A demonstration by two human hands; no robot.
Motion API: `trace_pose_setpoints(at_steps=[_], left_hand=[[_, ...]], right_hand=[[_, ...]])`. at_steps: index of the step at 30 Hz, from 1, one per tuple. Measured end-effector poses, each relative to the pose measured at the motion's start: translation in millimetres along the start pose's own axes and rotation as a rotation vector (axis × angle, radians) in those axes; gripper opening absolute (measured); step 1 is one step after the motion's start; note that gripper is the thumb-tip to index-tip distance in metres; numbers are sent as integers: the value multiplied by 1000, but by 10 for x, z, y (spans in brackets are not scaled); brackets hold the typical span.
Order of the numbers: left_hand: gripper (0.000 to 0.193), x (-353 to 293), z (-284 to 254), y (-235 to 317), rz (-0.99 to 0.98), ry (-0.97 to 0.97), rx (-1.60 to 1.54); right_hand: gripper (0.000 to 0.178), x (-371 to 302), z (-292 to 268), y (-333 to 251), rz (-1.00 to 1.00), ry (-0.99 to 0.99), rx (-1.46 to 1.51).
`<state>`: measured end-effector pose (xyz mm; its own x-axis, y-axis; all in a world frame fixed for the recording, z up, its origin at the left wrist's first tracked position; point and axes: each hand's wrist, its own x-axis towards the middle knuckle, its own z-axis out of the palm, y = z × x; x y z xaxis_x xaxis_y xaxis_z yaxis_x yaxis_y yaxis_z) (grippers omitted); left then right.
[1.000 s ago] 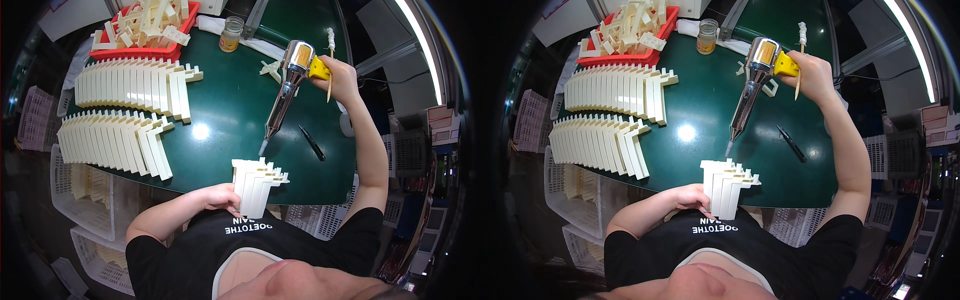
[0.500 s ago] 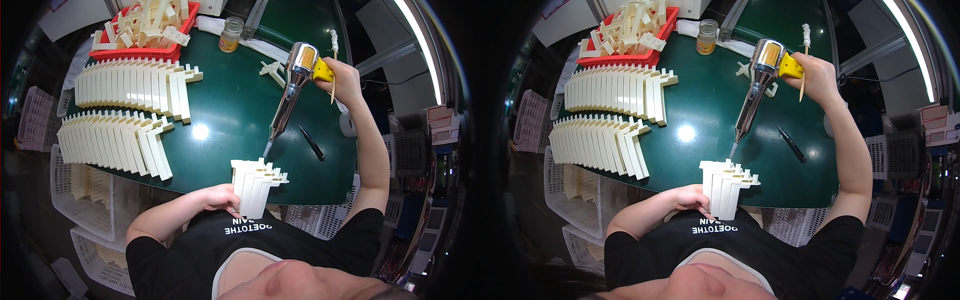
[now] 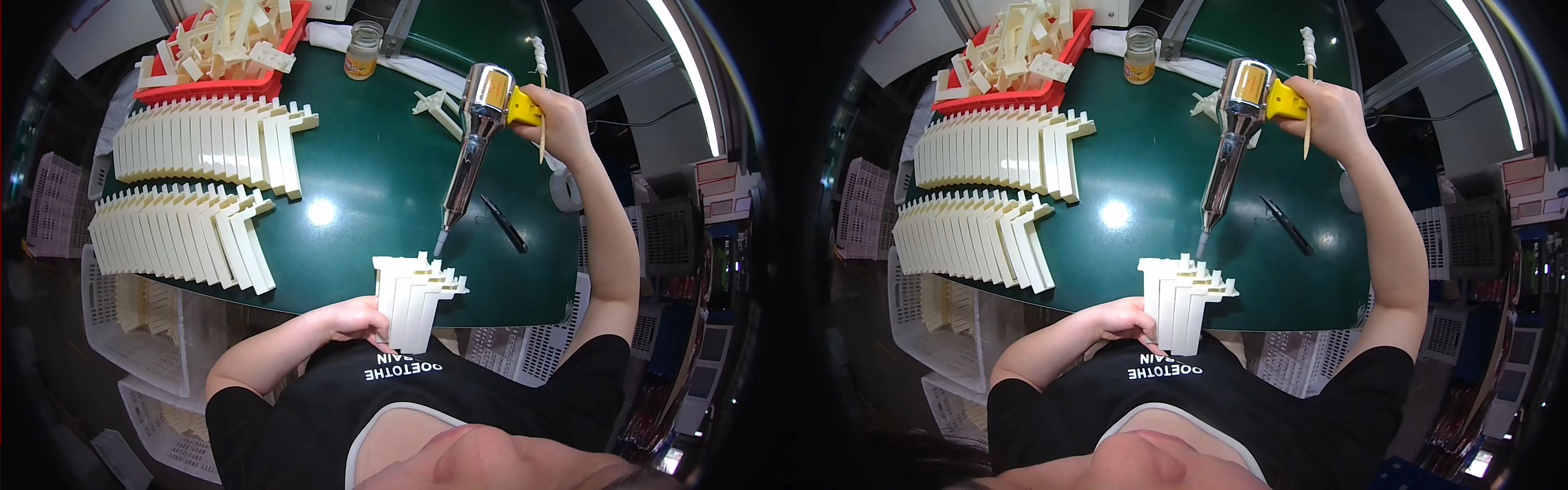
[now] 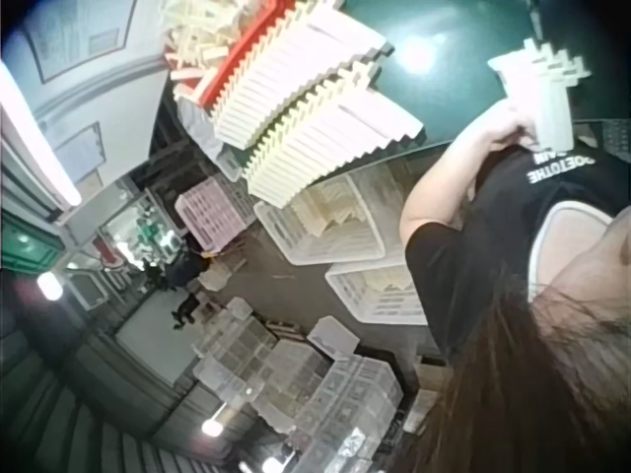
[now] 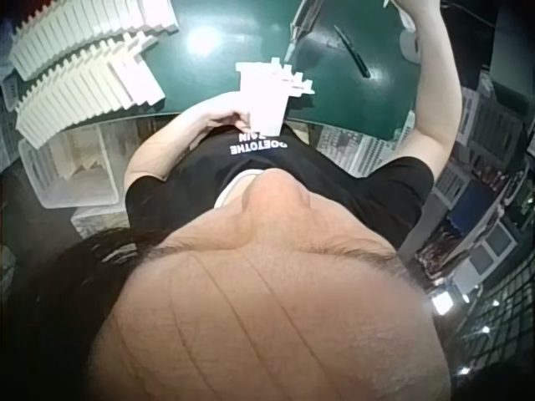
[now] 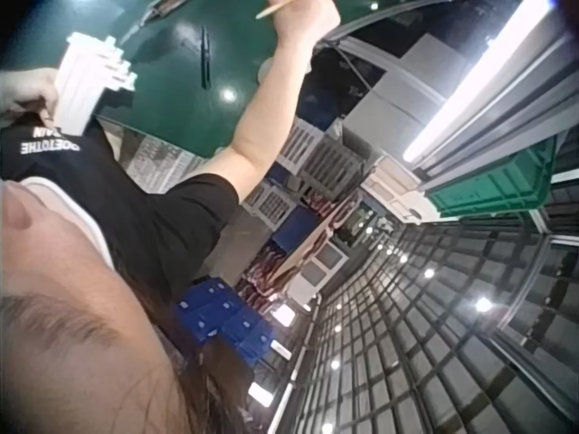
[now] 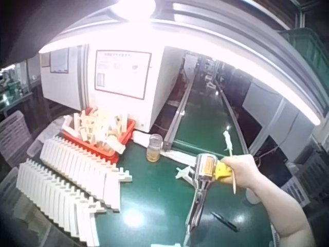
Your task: Assembling, cleaning, and packaging white plastic components at a manual assembly station.
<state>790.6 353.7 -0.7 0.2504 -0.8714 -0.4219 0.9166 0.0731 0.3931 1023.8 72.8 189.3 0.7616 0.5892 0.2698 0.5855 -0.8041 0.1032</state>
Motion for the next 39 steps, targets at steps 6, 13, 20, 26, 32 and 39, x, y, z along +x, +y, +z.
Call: trace_pose_setpoints(at_steps=[6,13,20,26,32,39], left_hand=[[67,12,26,62,-45,3,42],[62,0,53,46,-24,18,28],[68,13,21,52,-57,-2,47],[65,7,9,-6,-12,-17,42],[62,-1,44,13,31,3,21],[62,89,24,-21,82,-26,18]], right_hand=[[45,101,-37,-73,-22,-56,-65],[43,116,-24,-69,-60,-49,-92],[43,80,-10,-35,-27,-33,-76],[40,-103,-73,147,91,57,-12],[40,-575,-264,585,222,119,-99],[40,-1511,-943,1283,627,146,-391]])
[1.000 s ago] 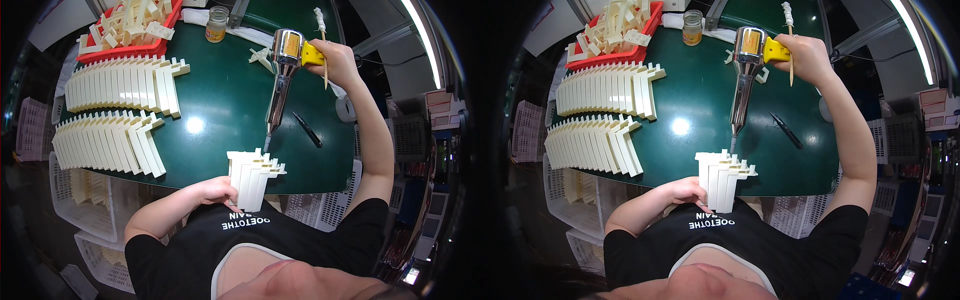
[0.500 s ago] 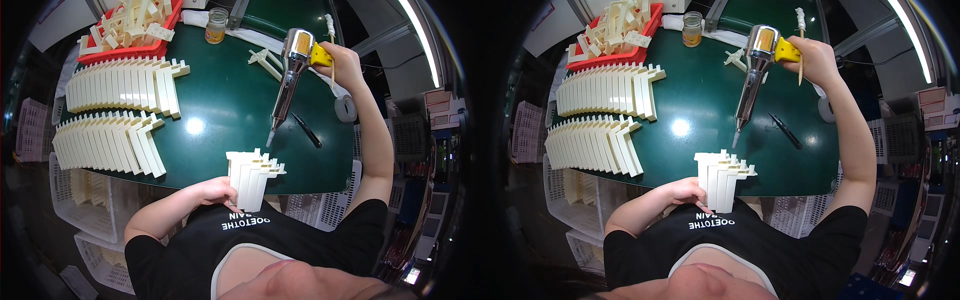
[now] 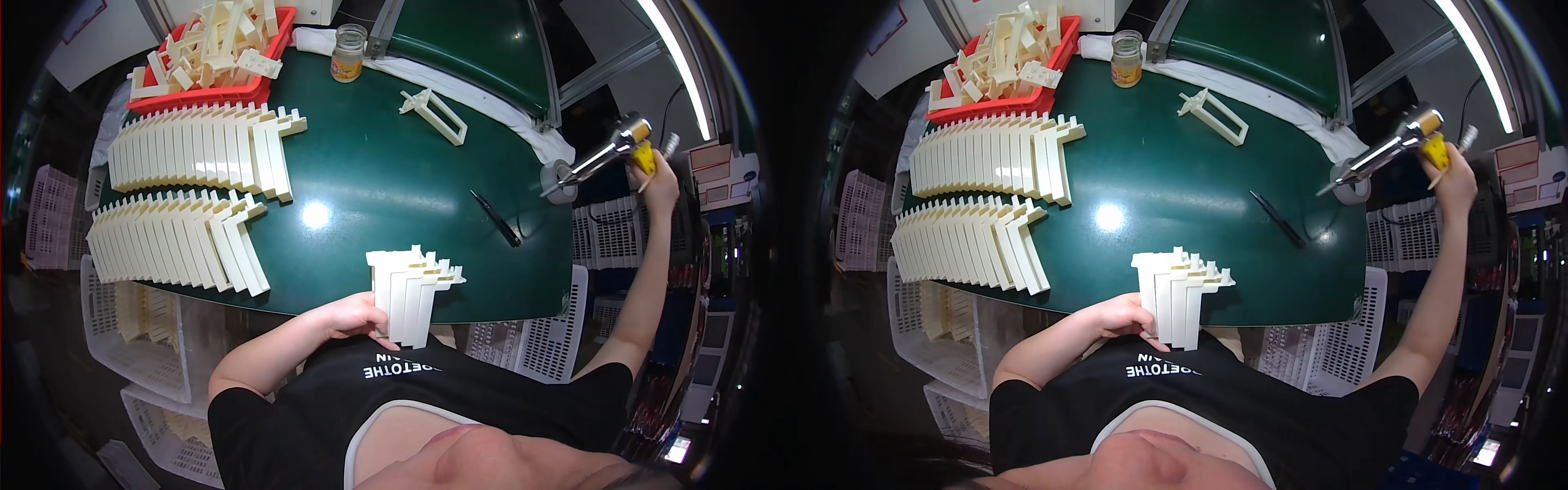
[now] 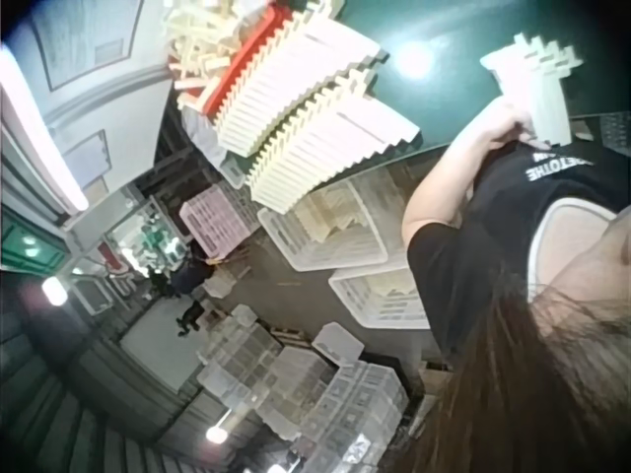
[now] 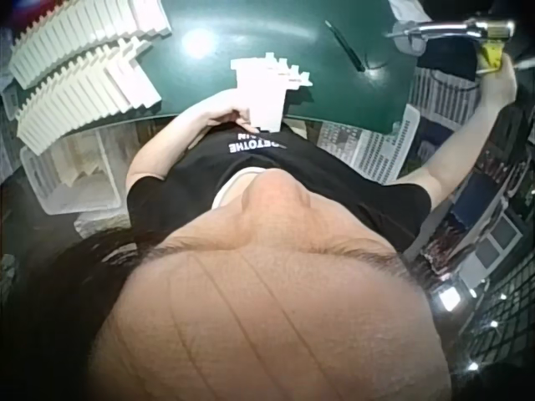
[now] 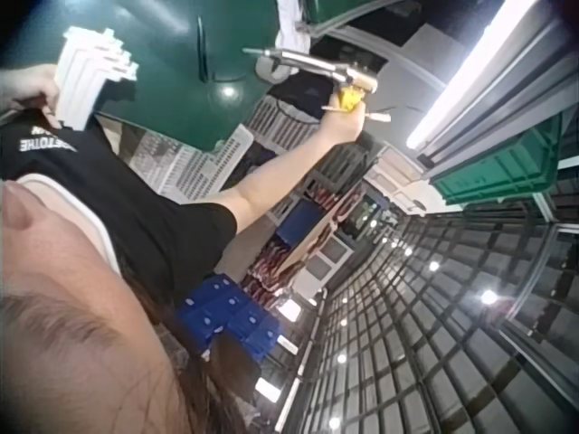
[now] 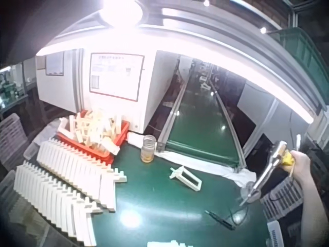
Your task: Assembling, cleaning, and packaging white plastic components at a manual assembly station.
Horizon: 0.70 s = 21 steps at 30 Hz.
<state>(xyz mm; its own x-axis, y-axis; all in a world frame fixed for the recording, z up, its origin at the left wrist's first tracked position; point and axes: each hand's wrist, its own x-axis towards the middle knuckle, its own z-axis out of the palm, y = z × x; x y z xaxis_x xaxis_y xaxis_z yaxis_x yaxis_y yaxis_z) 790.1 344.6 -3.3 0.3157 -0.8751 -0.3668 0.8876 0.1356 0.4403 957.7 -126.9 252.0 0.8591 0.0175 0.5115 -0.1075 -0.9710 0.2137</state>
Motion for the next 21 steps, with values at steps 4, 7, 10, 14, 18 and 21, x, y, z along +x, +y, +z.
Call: trace_pose_setpoints(at_steps=[4,7,10,14,18,21], left_hand=[[62,79,89,84,-28,-9,11],[62,163,140,91,-11,-18,-5],[69,196,192,118,-20,27,-10],[71,204,255,175,-11,42,-45],[74,209,262,193,5,45,-18],[76,245,225,181,11,46,-35]], right_hand=[[43,-159,-315,561,203,-113,-206],[49,-435,242,1302,169,-164,-78],[40,-676,736,900,547,-495,591],[42,-816,1189,457,683,-630,860],[49,-808,1465,410,716,-713,888],[60,-797,1535,456,718,-825,756]])
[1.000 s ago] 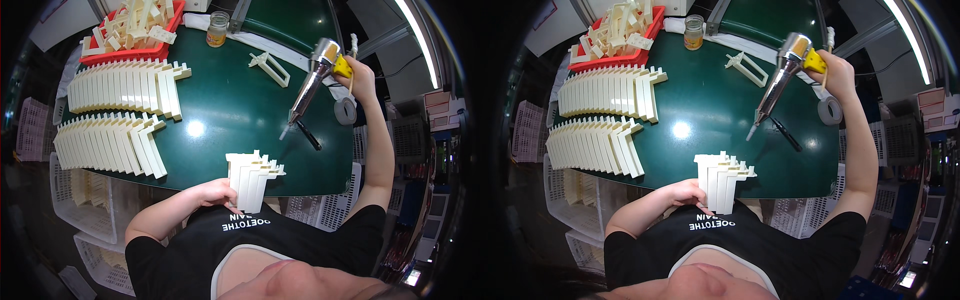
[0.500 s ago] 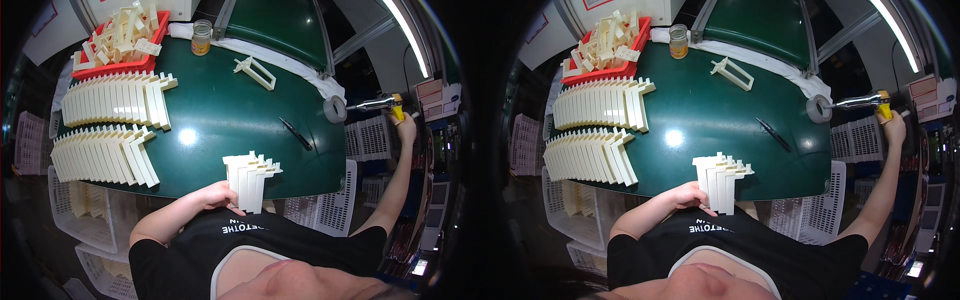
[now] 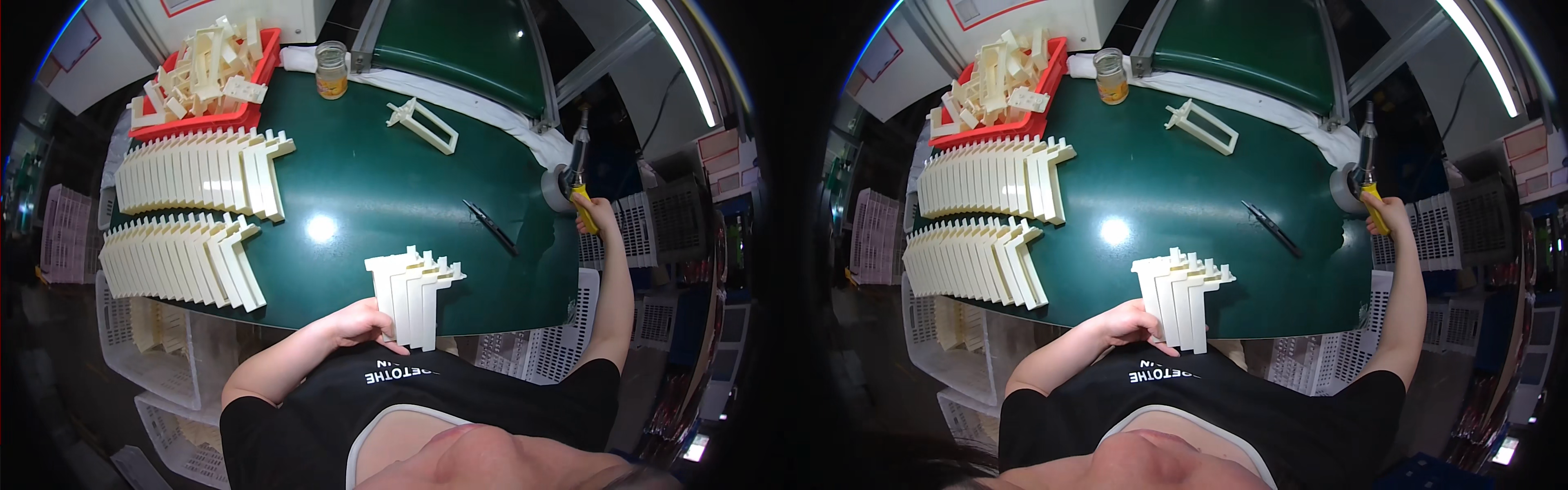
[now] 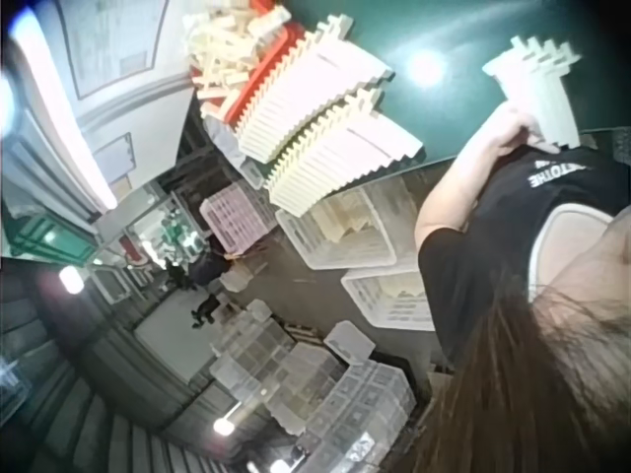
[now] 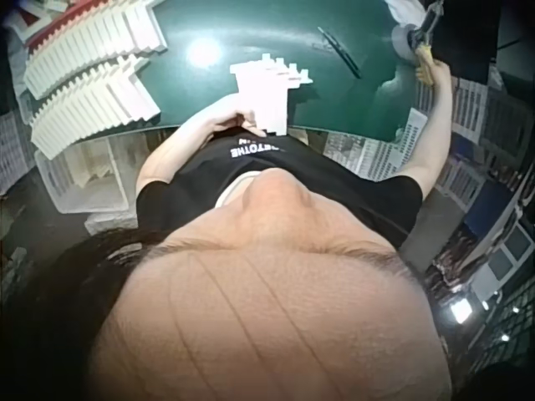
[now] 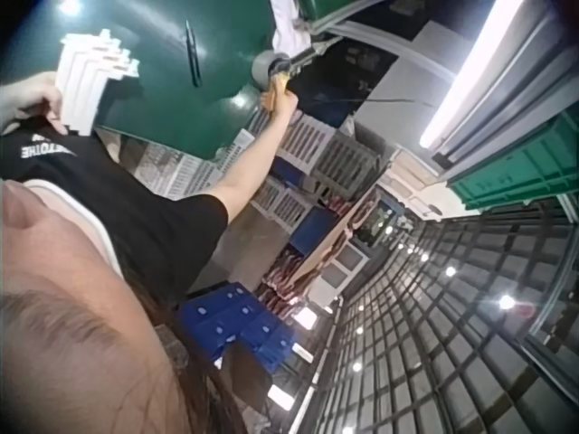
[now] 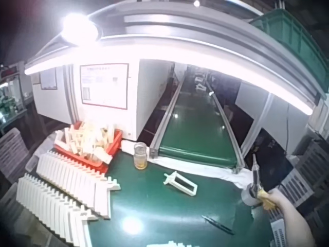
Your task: Assembling, cleaning, and packaging white plastic components at a manual assembly station.
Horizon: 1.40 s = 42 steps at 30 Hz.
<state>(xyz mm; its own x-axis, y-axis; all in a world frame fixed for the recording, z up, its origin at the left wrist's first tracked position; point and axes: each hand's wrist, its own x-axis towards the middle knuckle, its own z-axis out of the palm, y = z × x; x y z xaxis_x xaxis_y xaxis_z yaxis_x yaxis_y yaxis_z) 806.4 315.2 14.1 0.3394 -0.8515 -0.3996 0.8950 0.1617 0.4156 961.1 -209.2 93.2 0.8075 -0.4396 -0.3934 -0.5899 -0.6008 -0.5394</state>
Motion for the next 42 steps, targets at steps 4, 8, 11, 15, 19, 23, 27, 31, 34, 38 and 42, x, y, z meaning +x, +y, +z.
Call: trace_pose_setpoints(at_steps=[4,8,11,15,19,23,27,31,34,38,42], left_hand=[[79,22,-1,31,-6,-8,-10],[74,-1,38,54,-1,-17,-37],[74,-45,77,93,30,-75,-79],[78,-45,74,148,157,-44,-109],[81,40,-88,171,258,-58,-282],[83,118,-179,136,257,-101,-557],[71,69,-170,93,280,-104,-463],[61,-3,-105,91,309,12,-302],[57,24,-36,99,326,157,-195],[58,-116,-21,5,395,109,-272],[64,-262,-42,-36,391,137,-174]], right_hand=[[69,-35,105,-167,52,15,-128],[68,-113,100,-104,-186,288,-650],[58,-378,216,-137,-160,419,-654],[28,-773,560,-176,-640,683,-571],[12,-1369,1182,-378,-923,349,-132],[13,-1748,1963,-279,-959,-92,310],[19,-2163,2377,-496,-1167,-123,295],[34,-2314,2496,-486,-1073,-165,231],[36,-2280,2477,-403,-1045,-152,248],[29,-2142,2253,-454,-1097,-38,218],[25,-1754,1571,-515,-1180,410,94]])
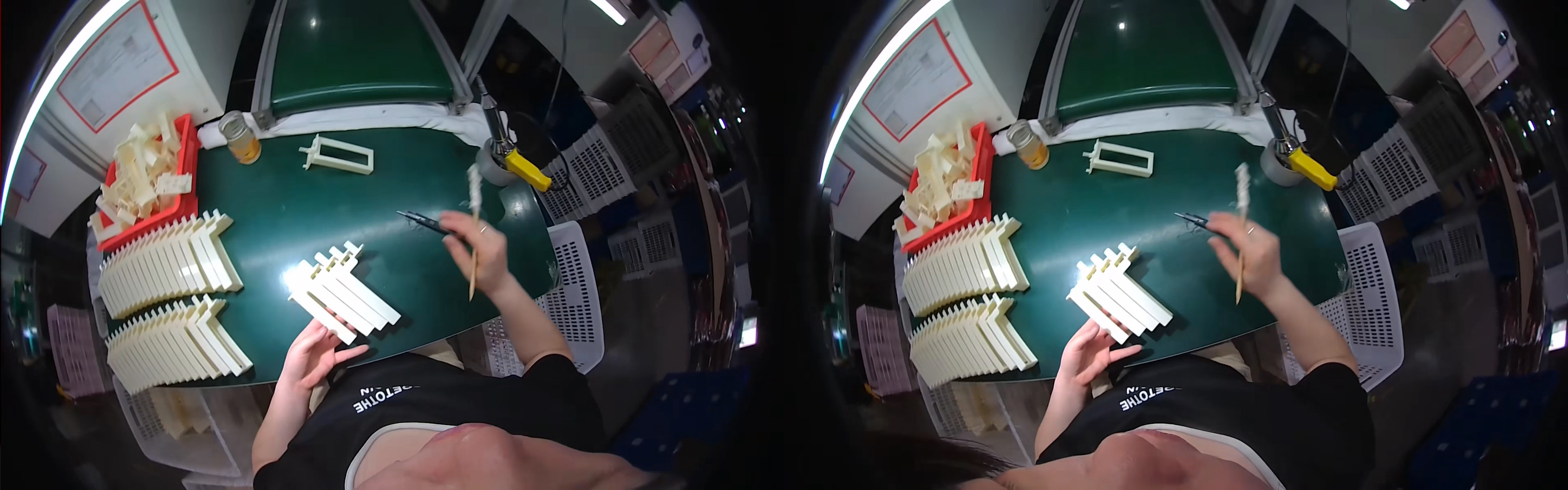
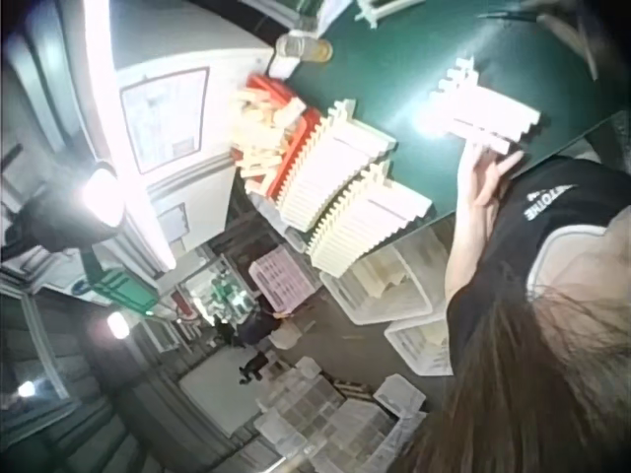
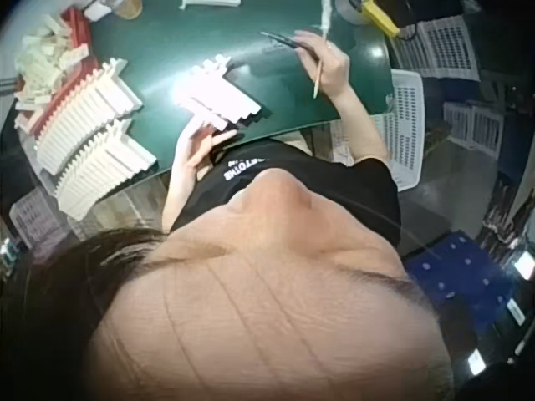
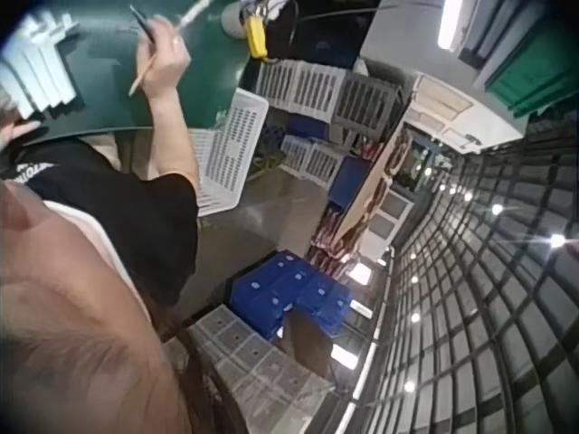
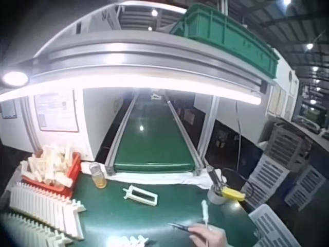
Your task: Assembling, cleaning, and packaging white plastic components at a manual assembly station.
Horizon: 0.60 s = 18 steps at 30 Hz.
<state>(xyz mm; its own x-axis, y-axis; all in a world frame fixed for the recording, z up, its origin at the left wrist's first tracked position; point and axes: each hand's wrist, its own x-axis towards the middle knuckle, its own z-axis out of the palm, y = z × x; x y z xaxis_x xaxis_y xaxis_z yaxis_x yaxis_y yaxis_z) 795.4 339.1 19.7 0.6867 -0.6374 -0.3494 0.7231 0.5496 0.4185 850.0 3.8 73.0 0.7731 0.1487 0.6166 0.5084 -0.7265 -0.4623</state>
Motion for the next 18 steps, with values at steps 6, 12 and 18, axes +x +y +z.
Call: trace_pose_setpoints(at_steps=[6,12,18], left_hand=[[58,-197,-19,39,32,92,136],[49,-303,-57,-52,214,355,242],[71,-127,-84,-252,623,370,577]], right_hand=[[18,697,-1019,814,3,248,-781],[21,662,-588,352,-215,90,-370],[54,-417,301,-476,247,-466,325]])
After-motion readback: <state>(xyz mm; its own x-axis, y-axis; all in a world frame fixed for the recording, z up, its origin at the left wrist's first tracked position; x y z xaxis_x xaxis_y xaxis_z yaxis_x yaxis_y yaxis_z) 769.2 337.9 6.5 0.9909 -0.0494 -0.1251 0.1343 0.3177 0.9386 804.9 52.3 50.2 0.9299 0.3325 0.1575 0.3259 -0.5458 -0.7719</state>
